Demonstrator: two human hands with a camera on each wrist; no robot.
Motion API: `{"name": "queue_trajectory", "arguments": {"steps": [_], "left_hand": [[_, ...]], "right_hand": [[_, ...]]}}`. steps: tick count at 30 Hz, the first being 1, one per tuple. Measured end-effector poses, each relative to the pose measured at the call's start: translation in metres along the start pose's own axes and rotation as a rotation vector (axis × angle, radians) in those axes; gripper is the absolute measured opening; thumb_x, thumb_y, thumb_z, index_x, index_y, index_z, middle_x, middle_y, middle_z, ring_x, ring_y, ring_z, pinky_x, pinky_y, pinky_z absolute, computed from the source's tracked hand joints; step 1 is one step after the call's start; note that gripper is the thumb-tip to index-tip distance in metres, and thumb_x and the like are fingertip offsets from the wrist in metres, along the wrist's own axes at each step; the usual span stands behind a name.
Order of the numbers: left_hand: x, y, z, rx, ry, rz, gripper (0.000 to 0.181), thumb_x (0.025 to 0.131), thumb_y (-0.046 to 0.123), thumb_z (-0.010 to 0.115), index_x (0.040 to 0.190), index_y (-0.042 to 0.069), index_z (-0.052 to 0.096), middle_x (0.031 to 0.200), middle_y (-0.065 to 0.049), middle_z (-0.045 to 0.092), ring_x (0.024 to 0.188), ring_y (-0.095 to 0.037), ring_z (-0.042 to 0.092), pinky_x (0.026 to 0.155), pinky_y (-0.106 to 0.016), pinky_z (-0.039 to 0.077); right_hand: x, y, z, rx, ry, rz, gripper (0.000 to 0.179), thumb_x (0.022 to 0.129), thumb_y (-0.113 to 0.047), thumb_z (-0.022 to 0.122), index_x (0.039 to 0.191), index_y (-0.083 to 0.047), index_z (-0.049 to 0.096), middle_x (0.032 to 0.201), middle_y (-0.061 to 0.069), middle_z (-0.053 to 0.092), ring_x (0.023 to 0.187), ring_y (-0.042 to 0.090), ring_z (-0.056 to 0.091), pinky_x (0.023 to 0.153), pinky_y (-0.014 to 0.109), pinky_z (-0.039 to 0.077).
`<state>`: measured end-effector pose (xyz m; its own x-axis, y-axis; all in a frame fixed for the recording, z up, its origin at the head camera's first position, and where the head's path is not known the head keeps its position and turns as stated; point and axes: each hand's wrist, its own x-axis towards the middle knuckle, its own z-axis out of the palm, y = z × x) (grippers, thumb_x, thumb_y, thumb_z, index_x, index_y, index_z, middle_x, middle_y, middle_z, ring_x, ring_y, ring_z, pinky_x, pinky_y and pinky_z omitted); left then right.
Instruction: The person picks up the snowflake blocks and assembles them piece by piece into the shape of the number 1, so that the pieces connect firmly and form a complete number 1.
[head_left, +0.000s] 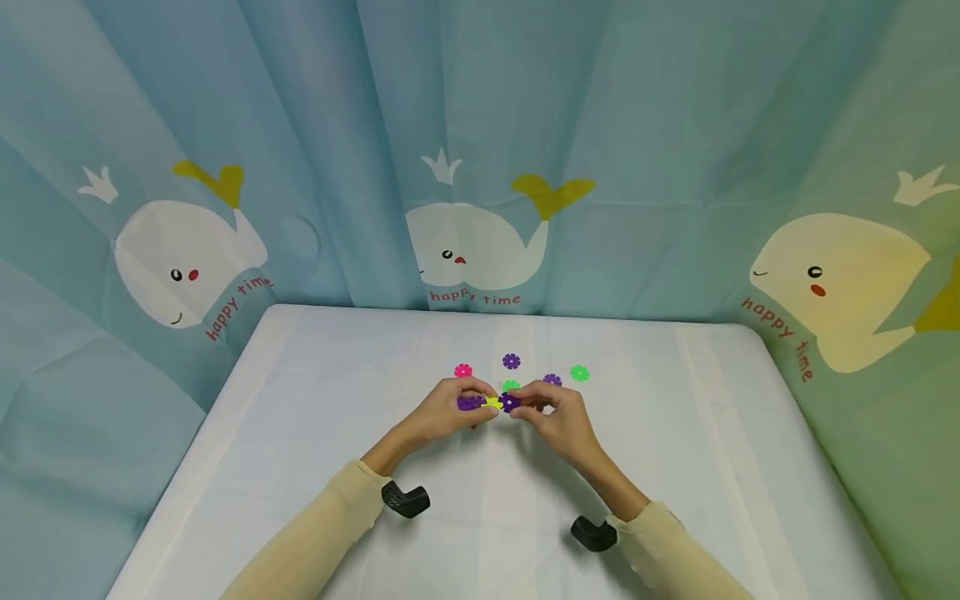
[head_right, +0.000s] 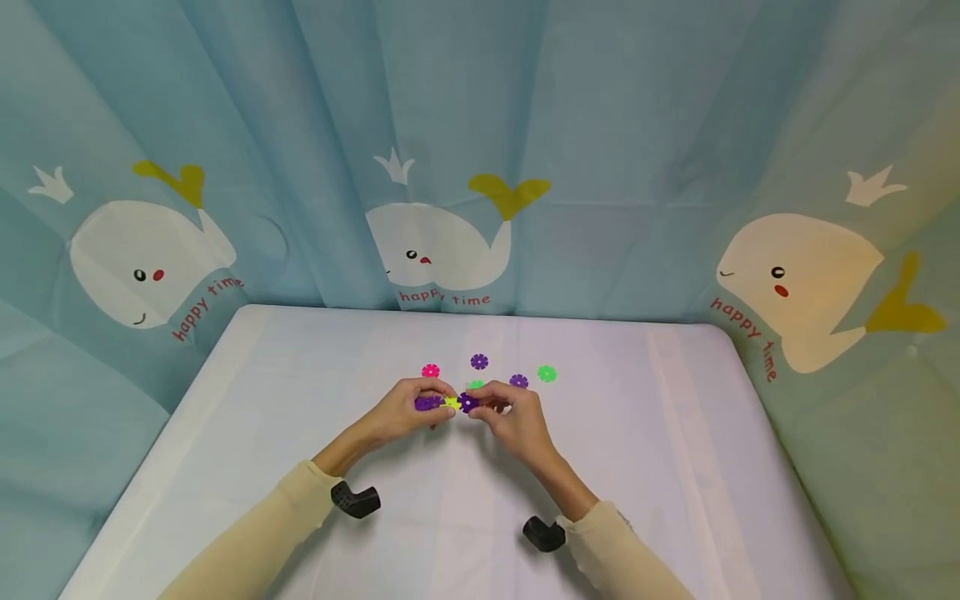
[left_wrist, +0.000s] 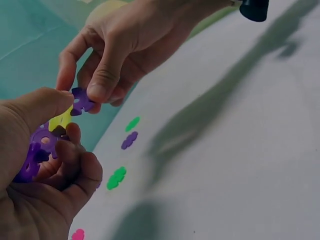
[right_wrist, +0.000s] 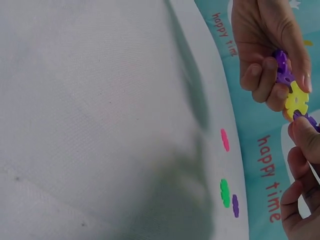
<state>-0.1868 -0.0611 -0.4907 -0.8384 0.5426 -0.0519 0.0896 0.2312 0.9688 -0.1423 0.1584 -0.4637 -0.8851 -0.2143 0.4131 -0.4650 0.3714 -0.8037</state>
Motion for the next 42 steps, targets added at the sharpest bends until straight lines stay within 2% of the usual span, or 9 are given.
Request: {"name": "queue_trajectory", "arguments": {"steps": [6, 9, 13, 16, 22, 26, 32, 36, 42], "left_hand": [[0.000, 0.000, 0.000, -0.036, -0.028, 0.000, 0.028, 0.096, 0.018, 0.073, 0.119, 0.002, 0.068, 0.095, -0.023, 0.071, 0.073, -0.014, 0.060, 0.068, -0.028, 0.047], [0.001, 0.000, 0.001, -0.039, -0.042, -0.007, 0.027, 0.096, 0.017, 0.073, 0.119, 0.003, 0.068, 0.095, -0.019, 0.071, 0.074, -0.014, 0.060, 0.069, -0.030, 0.048], [0.001, 0.000, 0.002, -0.052, -0.055, -0.007, 0.026, 0.096, 0.016, 0.073, 0.118, 0.002, 0.068, 0.093, -0.014, 0.071, 0.074, -0.015, 0.059, 0.069, -0.033, 0.048], [0.002, -0.001, 0.003, -0.072, -0.066, 0.000, 0.027, 0.096, 0.015, 0.072, 0.119, 0.001, 0.067, 0.094, -0.020, 0.070, 0.074, -0.017, 0.059, 0.069, -0.033, 0.048], [0.002, -0.001, 0.002, -0.069, -0.057, -0.011, 0.029, 0.097, 0.017, 0.072, 0.121, 0.003, 0.067, 0.097, -0.033, 0.067, 0.073, -0.017, 0.059, 0.068, -0.028, 0.046], [0.002, -0.001, 0.001, -0.071, -0.024, -0.024, 0.027, 0.097, 0.020, 0.072, 0.119, 0.006, 0.069, 0.095, -0.032, 0.065, 0.072, -0.015, 0.058, 0.068, -0.028, 0.045], [0.000, -0.002, -0.002, -0.088, -0.027, -0.040, 0.026, 0.098, 0.020, 0.072, 0.119, 0.006, 0.069, 0.094, -0.032, 0.065, 0.074, -0.016, 0.057, 0.071, -0.033, 0.045], [0.000, -0.001, -0.003, -0.103, -0.024, -0.039, 0.027, 0.098, 0.021, 0.072, 0.120, 0.006, 0.069, 0.094, -0.033, 0.065, 0.074, -0.016, 0.057, 0.073, -0.036, 0.045], [-0.001, 0.000, -0.002, -0.099, -0.022, -0.037, 0.028, 0.097, 0.021, 0.072, 0.120, 0.005, 0.069, 0.091, -0.031, 0.065, 0.072, -0.017, 0.058, 0.072, -0.037, 0.046]], "right_hand": [[0.001, 0.000, -0.003, 0.025, -0.013, 0.004, 0.018, 0.079, 0.011, 0.081, 0.095, 0.006, 0.076, 0.089, 0.017, 0.075, 0.072, 0.027, 0.070, 0.067, 0.029, 0.056], [0.000, 0.001, -0.003, 0.042, -0.022, 0.015, 0.017, 0.079, 0.012, 0.080, 0.094, 0.007, 0.075, 0.091, 0.018, 0.075, 0.073, 0.028, 0.071, 0.068, 0.031, 0.057], [-0.002, 0.019, 0.000, 0.045, -0.009, 0.042, 0.018, 0.078, 0.012, 0.081, 0.094, 0.005, 0.076, 0.091, 0.017, 0.075, 0.074, 0.026, 0.071, 0.068, 0.033, 0.058], [-0.004, 0.034, 0.004, 0.041, 0.007, 0.046, 0.019, 0.078, 0.009, 0.083, 0.094, 0.002, 0.077, 0.090, 0.013, 0.076, 0.073, 0.022, 0.070, 0.067, 0.032, 0.057], [-0.004, 0.040, 0.003, 0.069, 0.004, 0.049, 0.019, 0.080, -0.001, 0.084, 0.097, -0.007, 0.079, 0.089, 0.004, 0.076, 0.075, 0.013, 0.069, 0.069, 0.027, 0.056], [-0.003, 0.040, 0.002, 0.082, -0.037, 0.027, 0.023, 0.085, -0.004, 0.081, 0.108, -0.008, 0.078, 0.091, 0.003, 0.076, 0.080, 0.013, 0.070, 0.072, 0.026, 0.055], [-0.004, 0.041, -0.003, 0.054, -0.104, 0.012, 0.030, 0.092, -0.006, 0.075, 0.122, -0.011, 0.073, 0.092, 0.004, 0.076, 0.074, 0.020, 0.069, 0.068, 0.027, 0.054], [-0.005, 0.040, -0.004, 0.032, -0.099, 0.000, 0.030, 0.093, -0.007, 0.075, 0.122, -0.013, 0.073, 0.092, 0.003, 0.076, 0.072, 0.020, 0.069, 0.067, 0.029, 0.055], [-0.003, 0.039, -0.005, -0.016, -0.067, -0.040, 0.025, 0.090, -0.006, 0.078, 0.114, -0.013, 0.076, 0.097, -0.001, 0.076, 0.077, 0.012, 0.066, 0.068, 0.026, 0.054]]}}
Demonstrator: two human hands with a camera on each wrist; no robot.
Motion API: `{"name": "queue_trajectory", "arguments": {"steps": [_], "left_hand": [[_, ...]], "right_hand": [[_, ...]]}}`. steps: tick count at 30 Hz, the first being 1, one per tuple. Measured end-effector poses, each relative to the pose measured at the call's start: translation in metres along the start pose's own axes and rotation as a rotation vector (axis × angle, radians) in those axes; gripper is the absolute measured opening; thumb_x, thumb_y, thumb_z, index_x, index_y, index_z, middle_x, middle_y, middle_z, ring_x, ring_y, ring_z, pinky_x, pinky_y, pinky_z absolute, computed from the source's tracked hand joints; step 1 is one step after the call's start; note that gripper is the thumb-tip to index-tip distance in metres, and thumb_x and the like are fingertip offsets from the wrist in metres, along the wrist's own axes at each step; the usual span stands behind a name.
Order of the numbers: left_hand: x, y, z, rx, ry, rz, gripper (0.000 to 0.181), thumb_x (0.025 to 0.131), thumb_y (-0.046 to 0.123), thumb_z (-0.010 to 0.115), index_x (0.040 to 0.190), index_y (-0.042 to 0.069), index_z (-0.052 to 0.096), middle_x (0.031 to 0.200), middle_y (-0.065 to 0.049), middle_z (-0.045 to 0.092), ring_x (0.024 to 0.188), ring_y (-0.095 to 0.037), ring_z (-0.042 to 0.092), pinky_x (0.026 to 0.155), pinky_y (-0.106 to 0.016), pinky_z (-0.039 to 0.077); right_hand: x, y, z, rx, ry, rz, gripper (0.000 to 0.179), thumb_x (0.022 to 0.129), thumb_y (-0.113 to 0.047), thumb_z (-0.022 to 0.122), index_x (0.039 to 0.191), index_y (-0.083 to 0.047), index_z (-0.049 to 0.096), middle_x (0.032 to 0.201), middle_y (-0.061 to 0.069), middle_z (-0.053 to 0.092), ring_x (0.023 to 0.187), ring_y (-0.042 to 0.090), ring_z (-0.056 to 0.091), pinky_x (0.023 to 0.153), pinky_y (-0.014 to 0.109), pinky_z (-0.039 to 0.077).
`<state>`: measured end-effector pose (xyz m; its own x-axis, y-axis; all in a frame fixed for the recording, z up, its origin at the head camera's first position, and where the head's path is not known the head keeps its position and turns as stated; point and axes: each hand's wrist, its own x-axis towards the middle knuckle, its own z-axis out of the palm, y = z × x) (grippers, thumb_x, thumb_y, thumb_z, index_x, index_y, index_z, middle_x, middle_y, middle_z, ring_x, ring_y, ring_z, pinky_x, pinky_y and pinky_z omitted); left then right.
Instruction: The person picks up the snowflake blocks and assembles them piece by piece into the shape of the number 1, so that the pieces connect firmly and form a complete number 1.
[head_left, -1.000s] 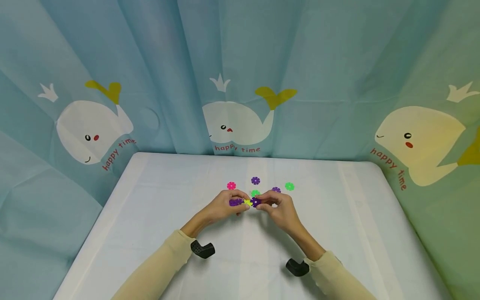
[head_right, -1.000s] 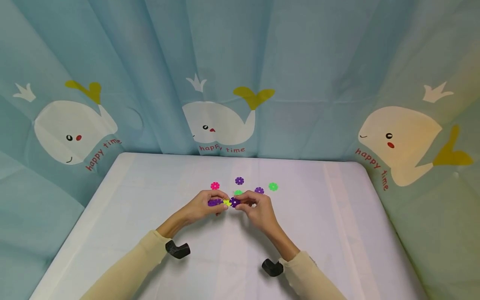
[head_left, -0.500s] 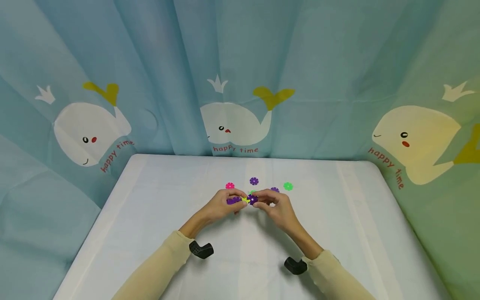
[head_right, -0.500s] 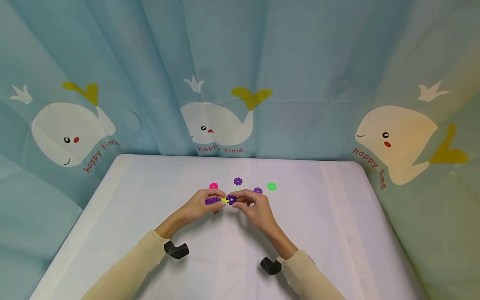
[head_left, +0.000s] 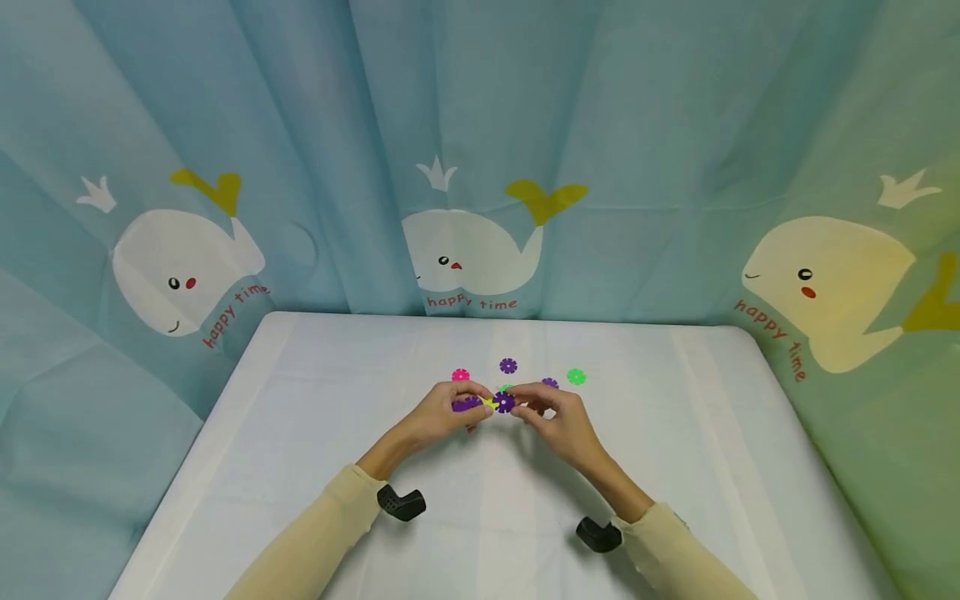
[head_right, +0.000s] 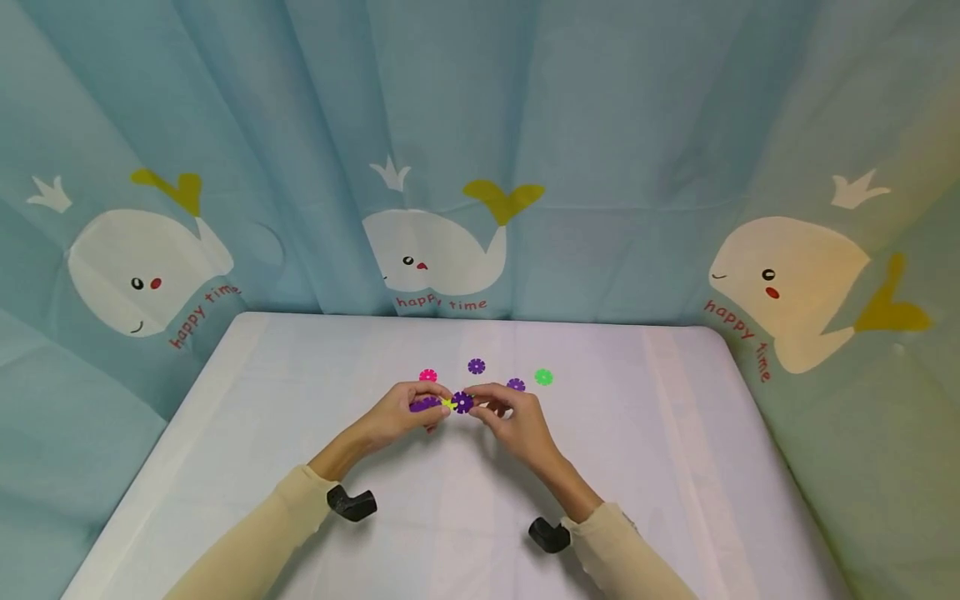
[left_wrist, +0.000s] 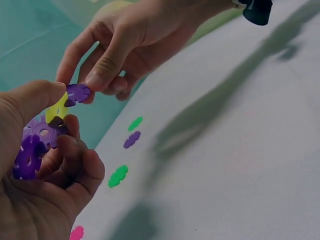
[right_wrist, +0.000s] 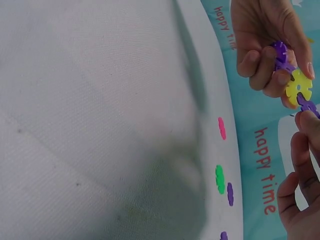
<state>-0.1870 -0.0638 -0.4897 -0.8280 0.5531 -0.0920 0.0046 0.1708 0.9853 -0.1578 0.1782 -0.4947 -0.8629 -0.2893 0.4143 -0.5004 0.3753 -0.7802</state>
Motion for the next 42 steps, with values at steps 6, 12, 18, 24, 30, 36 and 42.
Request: {"name": "queue_trajectory", "arguments": {"steps": [6, 12, 18, 24, 30, 36, 42], "left_hand": [[-0.001, -0.003, 0.002, 0.098, 0.031, 0.041, 0.028, 0.097, 0.023, 0.072, 0.119, 0.007, 0.069, 0.098, -0.013, 0.070, 0.079, -0.017, 0.062, 0.073, -0.031, 0.051], [0.000, -0.008, 0.005, 0.338, 0.123, 0.192, 0.027, 0.095, 0.023, 0.075, 0.119, 0.012, 0.070, 0.105, 0.001, 0.071, 0.080, -0.010, 0.061, 0.071, -0.026, 0.050], [0.003, -0.017, 0.009, 0.428, 0.151, 0.338, 0.033, 0.087, 0.013, 0.083, 0.117, 0.011, 0.070, 0.101, -0.001, 0.073, 0.082, -0.010, 0.066, 0.072, -0.026, 0.055], [0.005, -0.021, 0.011, 0.494, 0.173, 0.399, 0.035, 0.082, 0.012, 0.087, 0.113, 0.012, 0.071, 0.091, 0.000, 0.072, 0.071, -0.006, 0.058, 0.065, -0.024, 0.050], [0.004, -0.022, 0.011, 0.502, 0.164, 0.401, 0.032, 0.081, 0.012, 0.089, 0.109, 0.011, 0.073, 0.088, 0.001, 0.071, 0.071, -0.005, 0.059, 0.066, -0.022, 0.052], [0.002, -0.023, 0.010, 0.512, 0.156, 0.420, 0.030, 0.080, 0.012, 0.089, 0.106, 0.010, 0.074, 0.087, 0.000, 0.072, 0.074, -0.008, 0.062, 0.067, -0.023, 0.053], [-0.001, -0.027, 0.006, 0.543, 0.154, 0.382, 0.029, 0.081, 0.016, 0.089, 0.105, 0.011, 0.075, 0.089, 0.001, 0.072, 0.077, -0.008, 0.064, 0.070, -0.023, 0.053]], "right_hand": [[-0.001, 0.001, 0.000, -0.002, -0.010, 0.036, 0.022, 0.089, -0.007, 0.079, 0.110, -0.012, 0.078, 0.095, -0.004, 0.077, 0.076, 0.010, 0.066, 0.068, 0.026, 0.054], [-0.003, 0.004, 0.000, 0.020, -0.035, 0.127, 0.021, 0.089, -0.009, 0.079, 0.111, -0.008, 0.079, 0.093, 0.001, 0.078, 0.075, 0.012, 0.069, 0.069, 0.029, 0.056], [-0.005, 0.002, 0.003, 0.085, -0.047, 0.209, 0.023, 0.089, -0.002, 0.078, 0.111, 0.001, 0.076, 0.095, 0.012, 0.077, 0.080, 0.025, 0.073, 0.073, 0.028, 0.059], [-0.008, 0.005, 0.006, 0.144, -0.045, 0.253, 0.020, 0.089, -0.008, 0.079, 0.108, -0.001, 0.077, 0.092, 0.009, 0.078, 0.081, 0.032, 0.074, 0.072, 0.025, 0.058], [-0.010, 0.004, 0.011, 0.157, -0.049, 0.251, 0.019, 0.089, -0.009, 0.080, 0.106, -0.001, 0.078, 0.097, 0.011, 0.078, 0.081, 0.028, 0.074, 0.072, 0.024, 0.058], [-0.011, 0.006, 0.016, 0.149, -0.060, 0.281, 0.018, 0.089, -0.008, 0.080, 0.105, -0.002, 0.078, 0.098, 0.010, 0.078, 0.082, 0.027, 0.074, 0.072, 0.023, 0.057], [-0.013, 0.012, 0.014, 0.099, -0.086, 0.258, 0.019, 0.091, -0.013, 0.079, 0.108, -0.006, 0.078, 0.099, 0.005, 0.078, 0.080, 0.026, 0.073, 0.070, 0.025, 0.057]]}}
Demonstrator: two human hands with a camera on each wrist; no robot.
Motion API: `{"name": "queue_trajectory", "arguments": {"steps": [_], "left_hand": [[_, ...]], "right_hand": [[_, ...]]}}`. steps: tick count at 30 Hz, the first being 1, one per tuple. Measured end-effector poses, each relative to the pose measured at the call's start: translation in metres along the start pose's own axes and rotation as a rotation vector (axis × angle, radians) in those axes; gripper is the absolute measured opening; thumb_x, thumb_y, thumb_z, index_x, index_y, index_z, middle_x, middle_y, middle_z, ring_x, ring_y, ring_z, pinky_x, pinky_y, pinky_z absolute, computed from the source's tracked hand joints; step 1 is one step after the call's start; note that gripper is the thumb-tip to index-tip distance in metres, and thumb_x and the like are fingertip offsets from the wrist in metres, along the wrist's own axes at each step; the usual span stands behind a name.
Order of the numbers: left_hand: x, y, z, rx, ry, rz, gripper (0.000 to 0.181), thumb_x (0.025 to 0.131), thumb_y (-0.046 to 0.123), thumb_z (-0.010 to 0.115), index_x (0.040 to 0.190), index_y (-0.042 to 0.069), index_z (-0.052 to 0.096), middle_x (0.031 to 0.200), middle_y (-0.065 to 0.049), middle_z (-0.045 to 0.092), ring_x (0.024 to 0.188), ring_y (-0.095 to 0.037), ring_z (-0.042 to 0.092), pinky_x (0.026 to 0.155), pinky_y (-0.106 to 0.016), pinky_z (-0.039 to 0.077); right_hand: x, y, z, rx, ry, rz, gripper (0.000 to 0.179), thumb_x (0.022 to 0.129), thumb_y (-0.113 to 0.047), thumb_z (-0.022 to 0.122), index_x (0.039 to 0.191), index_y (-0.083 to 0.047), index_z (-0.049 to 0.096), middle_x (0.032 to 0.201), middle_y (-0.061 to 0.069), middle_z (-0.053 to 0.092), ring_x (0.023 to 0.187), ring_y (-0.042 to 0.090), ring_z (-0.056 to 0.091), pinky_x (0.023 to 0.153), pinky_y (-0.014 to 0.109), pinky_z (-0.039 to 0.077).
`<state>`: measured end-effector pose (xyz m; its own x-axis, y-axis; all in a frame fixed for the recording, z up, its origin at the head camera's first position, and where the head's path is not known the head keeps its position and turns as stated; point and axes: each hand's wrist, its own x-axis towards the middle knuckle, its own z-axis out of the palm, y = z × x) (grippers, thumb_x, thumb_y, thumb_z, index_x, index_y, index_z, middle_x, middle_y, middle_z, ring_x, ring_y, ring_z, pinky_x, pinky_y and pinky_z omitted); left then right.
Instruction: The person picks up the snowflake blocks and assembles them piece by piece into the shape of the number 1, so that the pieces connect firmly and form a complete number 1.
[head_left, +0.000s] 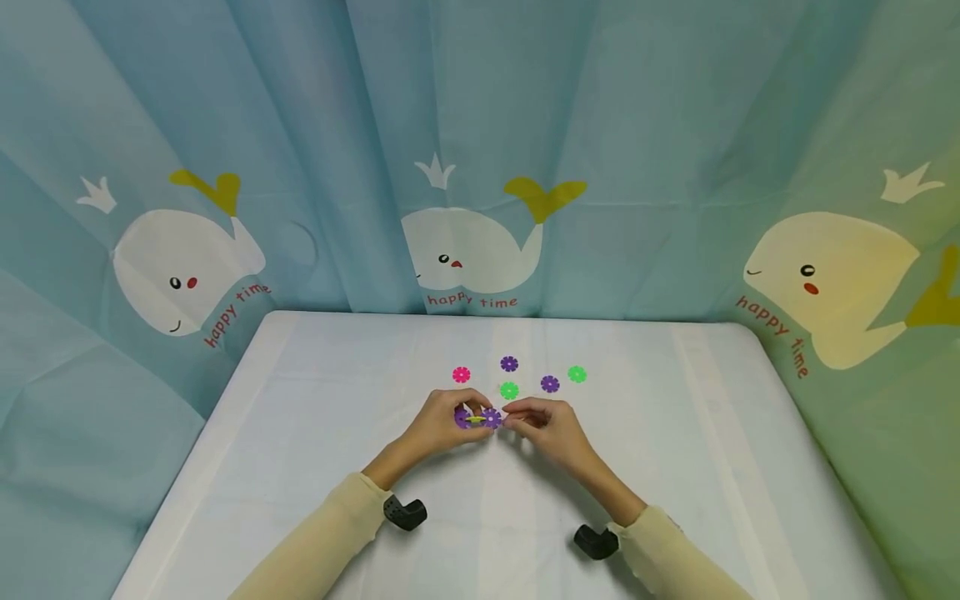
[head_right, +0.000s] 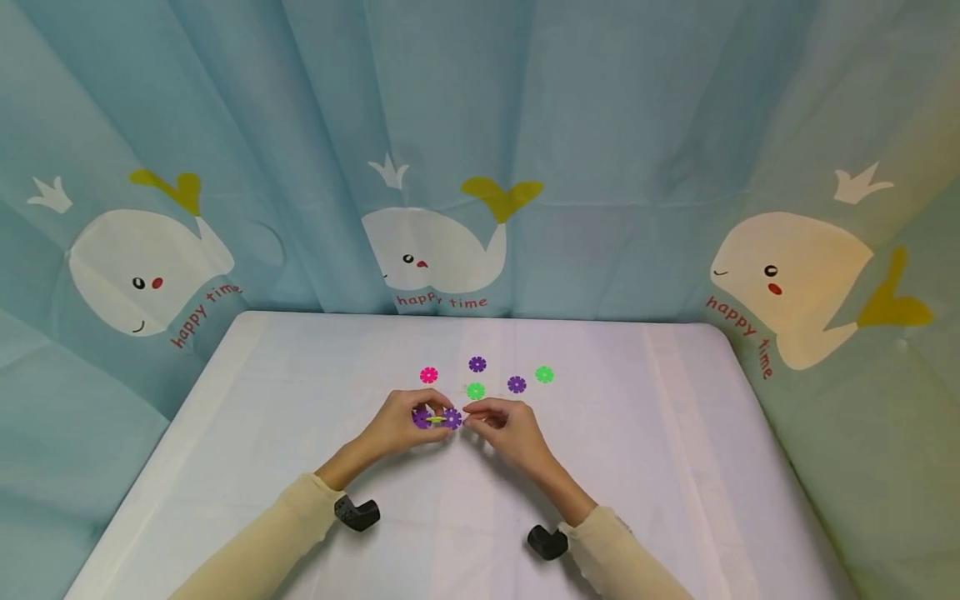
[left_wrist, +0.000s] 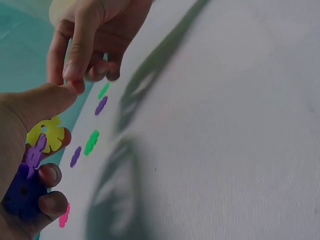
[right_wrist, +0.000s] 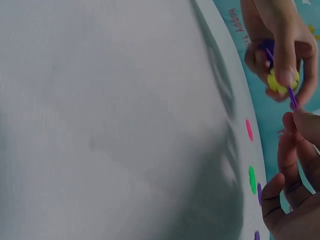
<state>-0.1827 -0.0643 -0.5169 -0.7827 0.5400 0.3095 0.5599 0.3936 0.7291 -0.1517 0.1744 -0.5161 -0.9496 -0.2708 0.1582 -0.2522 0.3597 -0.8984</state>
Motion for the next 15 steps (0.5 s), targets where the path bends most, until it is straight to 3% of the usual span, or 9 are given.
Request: {"name": "queue_trajectory", "arguments": {"steps": [6, 15], "left_hand": [[-0.006, -0.006, -0.007, 0.009, 0.003, -0.048, 0.029, 0.081, 0.017, 0.089, 0.106, 0.012, 0.075, 0.090, 0.003, 0.072, 0.079, -0.007, 0.064, 0.072, -0.024, 0.054], [-0.012, -0.014, -0.018, 0.002, 0.025, -0.093, 0.030, 0.081, 0.017, 0.089, 0.108, 0.013, 0.076, 0.093, 0.003, 0.073, 0.083, -0.008, 0.065, 0.075, -0.025, 0.055]], "right_hand": [[-0.001, 0.011, -0.025, -0.142, 0.047, -0.060, 0.024, 0.090, -0.010, 0.079, 0.114, -0.003, 0.076, 0.094, 0.001, 0.076, 0.077, 0.013, 0.068, 0.069, 0.026, 0.055], [-0.003, 0.030, -0.070, -0.269, 0.141, -0.071, 0.027, 0.091, -0.006, 0.078, 0.118, -0.002, 0.074, 0.095, 0.006, 0.077, 0.079, 0.019, 0.069, 0.070, 0.027, 0.056]]}}
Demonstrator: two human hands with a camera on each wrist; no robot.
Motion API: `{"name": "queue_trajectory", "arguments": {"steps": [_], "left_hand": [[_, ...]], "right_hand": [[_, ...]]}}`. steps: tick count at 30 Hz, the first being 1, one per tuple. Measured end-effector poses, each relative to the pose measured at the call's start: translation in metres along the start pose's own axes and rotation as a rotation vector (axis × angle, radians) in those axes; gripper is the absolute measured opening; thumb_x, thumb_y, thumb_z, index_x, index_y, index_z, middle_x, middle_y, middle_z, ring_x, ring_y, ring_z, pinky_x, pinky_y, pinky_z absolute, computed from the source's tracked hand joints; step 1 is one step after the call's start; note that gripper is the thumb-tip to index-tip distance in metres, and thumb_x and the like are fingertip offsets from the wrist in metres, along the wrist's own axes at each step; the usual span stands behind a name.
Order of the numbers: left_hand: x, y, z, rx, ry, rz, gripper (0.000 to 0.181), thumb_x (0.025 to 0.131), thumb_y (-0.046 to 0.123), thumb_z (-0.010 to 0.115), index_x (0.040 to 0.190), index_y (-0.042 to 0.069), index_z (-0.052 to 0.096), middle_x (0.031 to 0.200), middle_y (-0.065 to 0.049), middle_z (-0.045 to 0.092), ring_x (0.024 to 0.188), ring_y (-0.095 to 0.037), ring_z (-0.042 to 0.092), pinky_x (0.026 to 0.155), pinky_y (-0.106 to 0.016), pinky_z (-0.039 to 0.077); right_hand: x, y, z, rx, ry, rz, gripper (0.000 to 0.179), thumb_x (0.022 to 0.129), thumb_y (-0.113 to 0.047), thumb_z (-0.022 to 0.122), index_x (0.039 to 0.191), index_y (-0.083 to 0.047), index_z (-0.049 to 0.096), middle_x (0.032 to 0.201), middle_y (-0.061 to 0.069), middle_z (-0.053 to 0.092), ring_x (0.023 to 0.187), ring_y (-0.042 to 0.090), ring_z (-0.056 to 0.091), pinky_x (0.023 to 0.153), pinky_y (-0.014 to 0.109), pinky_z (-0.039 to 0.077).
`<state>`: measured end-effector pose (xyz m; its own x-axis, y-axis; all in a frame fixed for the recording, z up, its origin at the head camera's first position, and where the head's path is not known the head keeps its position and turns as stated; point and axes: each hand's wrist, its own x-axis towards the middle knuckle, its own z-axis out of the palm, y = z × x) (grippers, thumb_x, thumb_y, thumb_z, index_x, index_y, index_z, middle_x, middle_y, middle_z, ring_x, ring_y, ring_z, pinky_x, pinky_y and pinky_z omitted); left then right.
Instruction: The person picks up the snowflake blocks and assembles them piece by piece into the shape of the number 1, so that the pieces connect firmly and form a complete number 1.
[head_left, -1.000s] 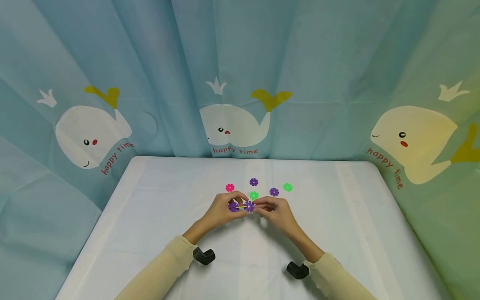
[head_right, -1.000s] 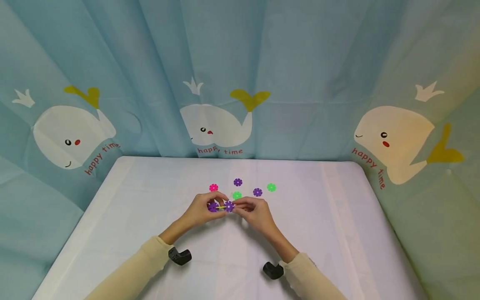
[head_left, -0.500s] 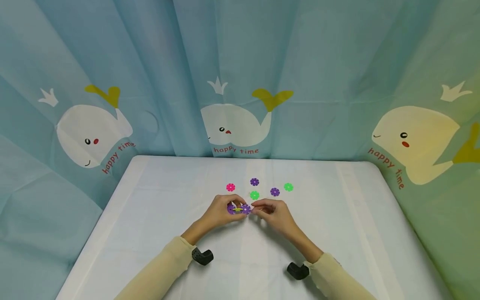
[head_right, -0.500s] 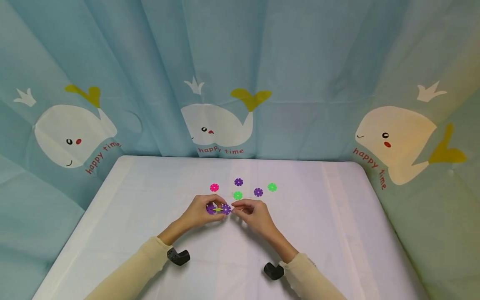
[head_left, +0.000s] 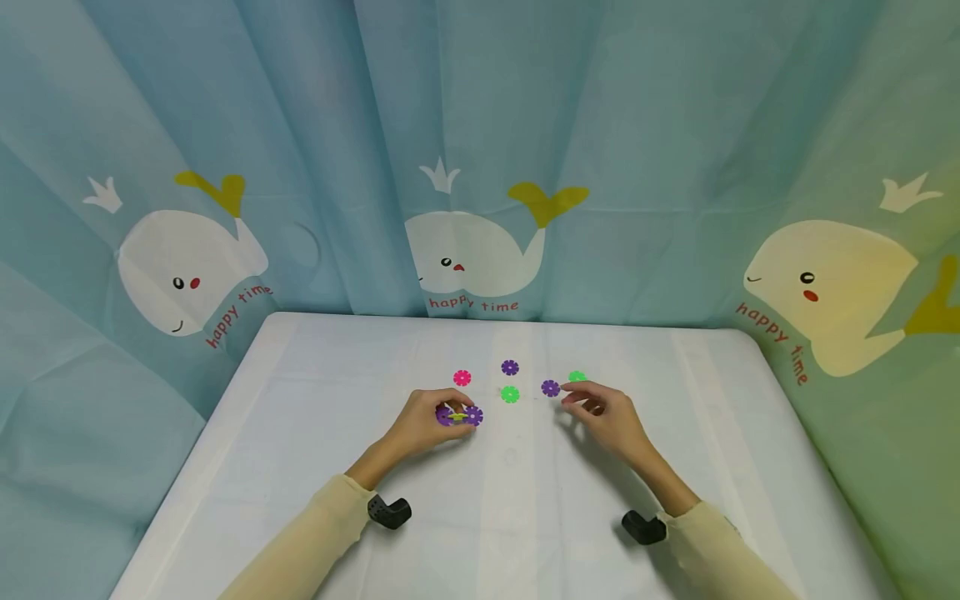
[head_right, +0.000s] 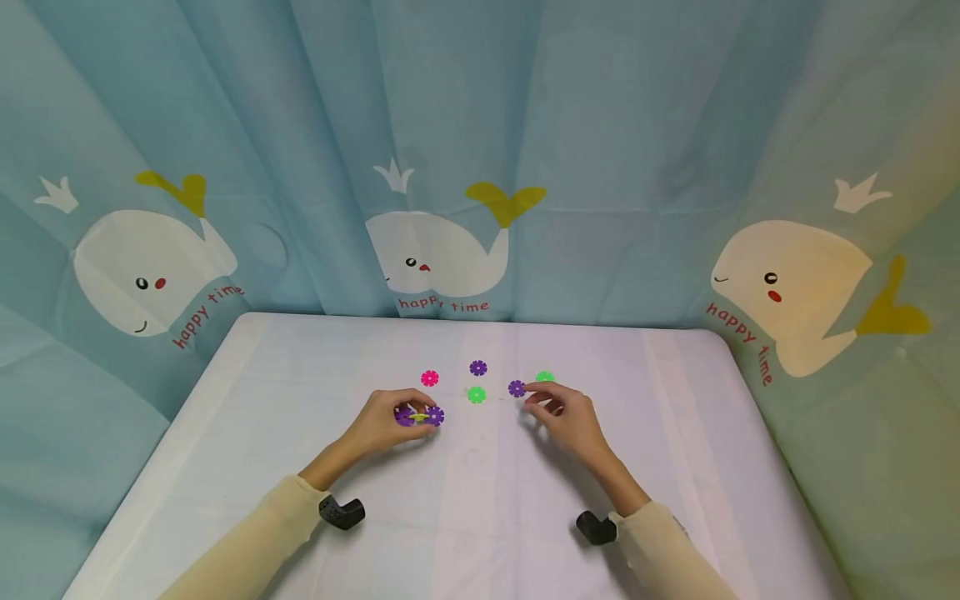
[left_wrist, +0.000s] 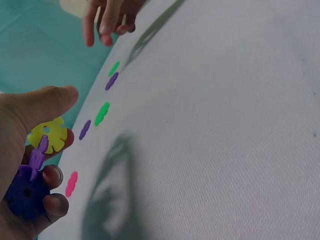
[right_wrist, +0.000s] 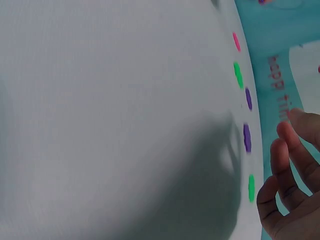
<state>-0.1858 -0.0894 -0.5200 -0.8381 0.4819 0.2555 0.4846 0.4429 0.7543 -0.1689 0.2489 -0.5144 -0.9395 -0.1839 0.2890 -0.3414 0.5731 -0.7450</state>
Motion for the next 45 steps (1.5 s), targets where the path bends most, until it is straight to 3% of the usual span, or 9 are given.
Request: {"name": "queue_trajectory", "arguments": {"steps": [6, 13, 18, 24, 33, 45], "left_hand": [[-0.003, -0.003, -0.003, -0.002, 0.012, 0.007, 0.030, 0.081, 0.015, 0.089, 0.108, 0.012, 0.076, 0.092, 0.003, 0.073, 0.083, -0.009, 0.065, 0.075, -0.026, 0.055], [-0.003, -0.005, -0.005, -0.005, 0.026, 0.039, 0.030, 0.081, 0.016, 0.089, 0.108, 0.012, 0.076, 0.094, 0.002, 0.074, 0.084, -0.010, 0.067, 0.075, -0.027, 0.056], [-0.003, -0.006, -0.004, -0.001, 0.024, 0.034, 0.029, 0.081, 0.015, 0.089, 0.107, 0.012, 0.076, 0.092, 0.002, 0.074, 0.083, -0.010, 0.067, 0.074, -0.027, 0.056], [-0.004, -0.007, -0.003, -0.006, 0.015, 0.022, 0.029, 0.082, 0.016, 0.088, 0.108, 0.012, 0.076, 0.092, 0.002, 0.073, 0.082, -0.011, 0.066, 0.074, -0.026, 0.055], [-0.003, -0.005, -0.004, -0.010, 0.020, 0.030, 0.029, 0.082, 0.016, 0.088, 0.108, 0.011, 0.076, 0.093, 0.001, 0.073, 0.084, -0.012, 0.066, 0.075, -0.029, 0.056], [0.000, -0.005, -0.006, 0.006, 0.012, -0.002, 0.029, 0.082, 0.016, 0.088, 0.109, 0.012, 0.076, 0.095, 0.001, 0.074, 0.086, -0.010, 0.066, 0.077, -0.027, 0.056]], "right_hand": [[0.002, 0.012, -0.013, -0.030, 0.002, 0.000, 0.033, 0.091, -0.006, 0.078, 0.124, -0.004, 0.071, 0.102, 0.010, 0.076, 0.082, 0.023, 0.069, 0.071, 0.029, 0.056], [0.016, 0.029, -0.026, -0.088, -0.097, 0.079, 0.049, 0.089, -0.011, 0.081, 0.135, -0.007, 0.065, 0.119, 0.019, 0.068, 0.092, 0.031, 0.064, 0.076, 0.038, 0.051], [0.031, 0.040, -0.034, -0.133, -0.155, 0.106, 0.048, 0.089, -0.005, 0.080, 0.134, -0.004, 0.064, 0.115, 0.022, 0.067, 0.085, 0.026, 0.059, 0.071, 0.033, 0.047], [0.046, 0.044, -0.035, -0.175, -0.212, 0.075, 0.041, 0.087, -0.003, 0.080, 0.127, 0.000, 0.068, 0.106, 0.021, 0.068, 0.078, 0.022, 0.057, 0.069, 0.036, 0.046], [0.058, 0.047, -0.032, -0.247, -0.275, 0.049, 0.027, 0.089, 0.000, 0.076, 0.115, 0.000, 0.073, 0.101, 0.017, 0.067, 0.079, 0.023, 0.054, 0.070, 0.038, 0.044], [0.050, 0.047, -0.025, -0.254, -0.162, 0.045, 0.025, 0.088, -0.002, 0.078, 0.111, -0.005, 0.070, 0.094, 0.013, 0.070, 0.072, 0.019, 0.058, 0.064, 0.034, 0.047]]}}
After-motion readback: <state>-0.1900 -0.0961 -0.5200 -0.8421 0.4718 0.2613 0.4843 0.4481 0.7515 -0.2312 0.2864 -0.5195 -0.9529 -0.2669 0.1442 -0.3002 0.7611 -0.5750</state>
